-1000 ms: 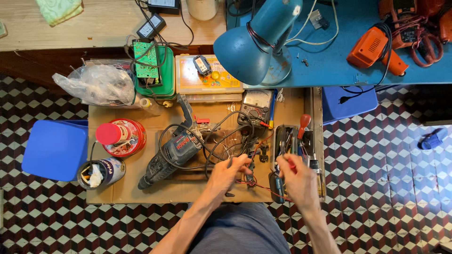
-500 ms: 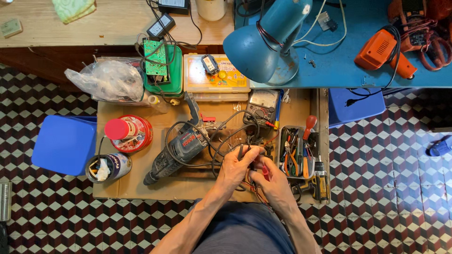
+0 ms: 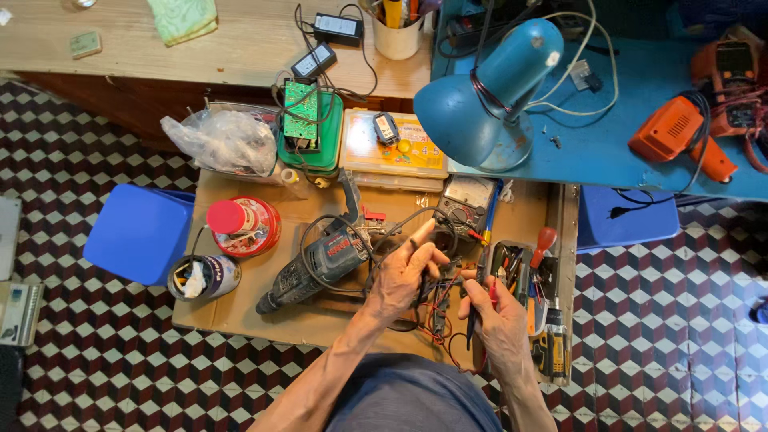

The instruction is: The person works at a cluttered workbench, stripping and twisting wires, using a multimeter to test connections, and handling a small white electrical plug. They use a cordless drill to remove screws from the plug, then reassemble it and continue manipulating wires with pliers and a screwdriver.

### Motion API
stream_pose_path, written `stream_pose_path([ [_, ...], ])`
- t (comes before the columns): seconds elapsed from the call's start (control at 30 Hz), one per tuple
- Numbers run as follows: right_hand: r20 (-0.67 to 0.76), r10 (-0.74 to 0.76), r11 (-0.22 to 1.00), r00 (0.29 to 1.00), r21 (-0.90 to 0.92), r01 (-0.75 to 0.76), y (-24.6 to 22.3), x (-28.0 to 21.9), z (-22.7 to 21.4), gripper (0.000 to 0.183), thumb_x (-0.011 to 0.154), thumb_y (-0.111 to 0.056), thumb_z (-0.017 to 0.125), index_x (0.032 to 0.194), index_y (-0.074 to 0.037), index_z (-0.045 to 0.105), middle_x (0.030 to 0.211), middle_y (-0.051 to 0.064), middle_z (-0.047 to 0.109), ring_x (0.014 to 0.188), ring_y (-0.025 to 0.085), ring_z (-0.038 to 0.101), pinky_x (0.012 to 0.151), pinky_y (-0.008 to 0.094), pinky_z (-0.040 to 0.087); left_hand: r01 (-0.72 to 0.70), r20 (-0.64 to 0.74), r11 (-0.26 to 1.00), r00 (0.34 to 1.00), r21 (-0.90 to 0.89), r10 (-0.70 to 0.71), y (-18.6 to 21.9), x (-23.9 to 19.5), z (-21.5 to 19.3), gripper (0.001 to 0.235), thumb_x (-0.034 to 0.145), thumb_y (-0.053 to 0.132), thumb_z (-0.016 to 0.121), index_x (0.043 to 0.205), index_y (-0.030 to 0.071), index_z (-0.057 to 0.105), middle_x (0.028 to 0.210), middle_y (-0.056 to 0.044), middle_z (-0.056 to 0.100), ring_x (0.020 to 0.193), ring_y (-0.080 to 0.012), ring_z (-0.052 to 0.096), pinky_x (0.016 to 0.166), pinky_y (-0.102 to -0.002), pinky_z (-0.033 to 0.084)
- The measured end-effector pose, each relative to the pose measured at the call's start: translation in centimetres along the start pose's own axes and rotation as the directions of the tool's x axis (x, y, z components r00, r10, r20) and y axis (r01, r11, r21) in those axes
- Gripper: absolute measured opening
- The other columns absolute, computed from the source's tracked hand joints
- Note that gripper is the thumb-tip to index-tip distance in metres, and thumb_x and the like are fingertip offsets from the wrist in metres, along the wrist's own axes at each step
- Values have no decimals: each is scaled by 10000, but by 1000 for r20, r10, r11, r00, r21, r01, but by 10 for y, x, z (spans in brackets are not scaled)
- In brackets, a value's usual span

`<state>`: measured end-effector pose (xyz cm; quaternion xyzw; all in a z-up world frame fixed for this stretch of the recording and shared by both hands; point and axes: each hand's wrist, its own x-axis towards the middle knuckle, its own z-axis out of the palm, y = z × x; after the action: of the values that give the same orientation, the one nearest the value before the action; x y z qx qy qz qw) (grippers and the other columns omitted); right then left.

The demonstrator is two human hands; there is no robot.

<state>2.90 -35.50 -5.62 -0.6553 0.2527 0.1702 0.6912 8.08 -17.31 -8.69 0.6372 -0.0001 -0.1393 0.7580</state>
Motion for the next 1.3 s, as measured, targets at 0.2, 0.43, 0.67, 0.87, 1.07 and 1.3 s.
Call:
stream_pose_path([
  [0.2, 49, -102, 986, 994, -129, 107, -18, 11, 16, 463, 959, -213, 647, 1405, -95, 621, 606, -6, 554, 474, 27, 464, 421, 201, 306, 124, -67, 936, 986, -328, -154, 11, 3, -17, 421, 1058, 216, 557, 1421, 25, 464, 933, -51, 721, 552, -27, 423, 465, -183, 345],
  [0.43, 60, -138, 981, 989, -132, 145, -47, 16, 31, 412, 960, -204, 639, 1352, -81, 670, 636, -9, 602, 478, 21, 405, 433, 195, 283, 121, -55, 979, 990, -165, -132, 18, 9, -38, 431, 1078, 265, 519, 1477, 111, 576, 964, 81, 680, 620, 22, 374, 540, -149, 329],
  [0.67, 145, -118, 992, 982, -29, 123, -63, 24, 41, 364, 918, -135, 631, 1260, -16, 656, 833, -3, 702, 710, 16, 561, 654, 171, 431, -20, -71, 999, 997, 46, 23, 28, 11, -39, 347, 1098, 235, 565, 1407, 112, 661, 938, 22, 711, 787, -11, 523, 709, -180, 453],
  [0.87, 186, -88, 994, 979, -42, 98, -73, 28, 53, 449, 915, -147, 614, 1357, -73, 647, 794, -17, 622, 678, 28, 514, 624, 176, 397, -86, -156, 973, 980, 215, 121, 41, 14, -34, 235, 1001, 177, 668, 1215, 96, 724, 1025, -34, 764, 931, -88, 713, 804, -262, 581],
  [1.07, 145, 5, 997, 989, -79, 6, -79, 31, 56, 440, 947, -218, 612, 1373, -123, 670, 677, -46, 547, 529, 26, 421, 469, 188, 299, -217, -164, 850, 930, 479, 330, 56, 15, -27, 206, 974, 141, 710, 1171, 96, 747, 979, -70, 754, 889, -134, 725, 768, -276, 583],
  [1.3, 216, 81, 997, 973, -27, -77, -73, 33, 52, 454, 952, -230, 588, 1398, -159, 642, 586, -53, 463, 443, 32, 336, 397, 210, 231, -86, -188, 906, 966, 415, 178, 53, 18, -19, 248, 987, 121, 674, 1227, 141, 736, 870, -43, 718, 782, -108, 718, 700, -260, 568],
])
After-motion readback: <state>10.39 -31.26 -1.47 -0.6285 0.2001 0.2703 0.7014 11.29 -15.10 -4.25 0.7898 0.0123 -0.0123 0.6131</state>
